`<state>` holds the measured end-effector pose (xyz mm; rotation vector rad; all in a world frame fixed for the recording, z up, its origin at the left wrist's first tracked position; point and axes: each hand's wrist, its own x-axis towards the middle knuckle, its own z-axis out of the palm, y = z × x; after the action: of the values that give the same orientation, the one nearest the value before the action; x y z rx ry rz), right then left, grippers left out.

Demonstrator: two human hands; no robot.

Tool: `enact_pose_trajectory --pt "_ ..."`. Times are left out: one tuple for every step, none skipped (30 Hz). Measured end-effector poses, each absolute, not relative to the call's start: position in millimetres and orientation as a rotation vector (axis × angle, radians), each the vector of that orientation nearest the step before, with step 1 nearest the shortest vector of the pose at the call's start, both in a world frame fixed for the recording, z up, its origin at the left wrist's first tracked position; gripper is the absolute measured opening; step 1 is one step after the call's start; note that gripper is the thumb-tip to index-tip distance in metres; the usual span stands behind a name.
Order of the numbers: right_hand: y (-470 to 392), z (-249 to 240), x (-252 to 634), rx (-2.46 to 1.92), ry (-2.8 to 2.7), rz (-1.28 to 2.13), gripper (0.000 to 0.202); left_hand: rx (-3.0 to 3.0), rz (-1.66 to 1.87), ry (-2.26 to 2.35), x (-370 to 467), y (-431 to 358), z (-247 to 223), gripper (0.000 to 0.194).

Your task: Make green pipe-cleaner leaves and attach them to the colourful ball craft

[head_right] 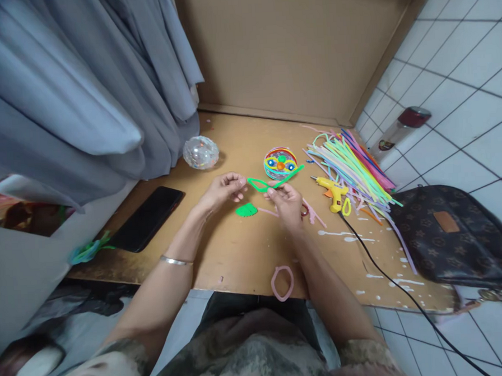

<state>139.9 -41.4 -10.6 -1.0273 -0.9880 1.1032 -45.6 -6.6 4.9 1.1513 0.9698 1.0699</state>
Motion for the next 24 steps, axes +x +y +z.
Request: enact_pose_trajectory --pt "-40.8 -10.7 139.4 -1.030 -0.947 1.082 0.035 1.127 1.073 0.961 -41.4 -8.0 4.0 0.040" --pt "-40.3 -10.8 138.9 -1.028 -0.907 1.077 0.036 1.108 1.054 0.944 -36.8 -9.9 3.1 0.043" --pt "-39.9 -11.0 138.2 -1.019 -0.873 1.078 0.037 1.100 1.030 0.913 -31.8 -12.2 2.0 0.045" --pt "-39.6 -11.2 137.5 -1.008 -0.850 1.080 0.038 1.089 1.021 0.881 -26.5 -14.7 0.9 0.047" --pt "-39.4 -11.5 136.7 -0.999 -0.839 1.084 0.039 1.072 1.035 0.852 -21.3 -17.1 -0.3 0.049" --pt "-39.4 -11.8 135.8 -0.992 -0.839 1.090 0.041 1.053 1.052 0.832 -16.3 -19.2 -1.5 0.051" --pt "-39.6 -11.9 134.8 -0.987 -0.849 1.100 0.042 1.031 1.079 0.820 -12.0 -20.8 -2.5 0.052" --pt "-40.0 -12.0 133.7 -0.985 -0.867 1.117 0.042 1.006 1.104 0.816 -8.4 -21.9 -3.4 0.053" --pt "-40.6 -11.9 132.5 -0.984 -0.887 1.140 0.042 0.976 1.130 0.818 -5.8 -22.4 -4.0 0.053" --pt "-41.2 -11.7 131.5 -0.981 -0.904 1.163 0.042 0.943 1.157 0.825 -4.2 -22.5 -4.3 0.053" --pt "-41.7 -11.4 130.8 -0.978 -0.916 1.183 0.041 0.912 1.181 0.833 -3.6 -22.1 -4.3 0.053" --pt "-42.1 -11.2 130.5 -0.976 -0.926 1.197 0.040 0.885 1.203 0.842 -3.9 -21.5 -4.0 0.052" --pt "-42.2 -11.1 130.7 -0.977 -0.933 1.201 0.039 0.866 1.222 0.851 -4.7 -20.8 -3.5 0.051" --pt "-42.0 -11.4 131.3 -0.981 -0.936 1.192 0.039 0.856 1.239 0.859 -5.9 -20.0 -2.8 0.049" --pt "-41.6 -12.0 132.4 -0.990 -0.941 1.171 0.038 0.855 1.252 0.865 -7.2 -19.3 -2.1 0.047" --pt "-41.0 -12.9 133.6 -1.004 -0.953 1.142 0.037 0.860 1.263 0.869 -8.3 -18.7 -1.5 0.045" --pt "-40.6 -14.1 134.9 -1.026 -0.970 1.104 0.037 0.868 1.272 0.875 -9.2 -18.2 -0.9 0.043" --pt "-40.4 -15.2 136.0 -1.054 -0.993 1.062 0.036 0.878 1.282 0.883 -9.7 -17.9 -0.5 0.041" --pt "-40.5 -16.1 136.7 -1.082 -1.020 1.019 0.035 0.887 1.293 0.893 -9.8 -17.7 -0.2 0.039" --pt "-41.1 -16.5 136.8 -1.108 -1.051 0.979 0.033 0.894 1.307 0.906 -9.6 -17.6 0.0 0.038" --pt "-42.1 -16.3 136.5 -1.132 -1.081 0.944 0.032 0.899 1.323 0.919 -9.2 -17.6 0.0 0.036" --pt "-43.5 -15.5 135.6 -1.151 -1.109 0.918 0.032 0.901 1.340 0.931 -8.7 -17.6 0.0 0.035" --pt "-45.1 -14.1 134.5 -1.166 -1.133 0.903 0.031 0.897 1.356 0.942 -8.2 -17.7 -0.1 0.034" --pt "-46.7 -12.2 133.2 -1.175 -1.155 0.894 0.031 0.890 1.368 0.948 -7.9 -17.7 -0.1 0.033"
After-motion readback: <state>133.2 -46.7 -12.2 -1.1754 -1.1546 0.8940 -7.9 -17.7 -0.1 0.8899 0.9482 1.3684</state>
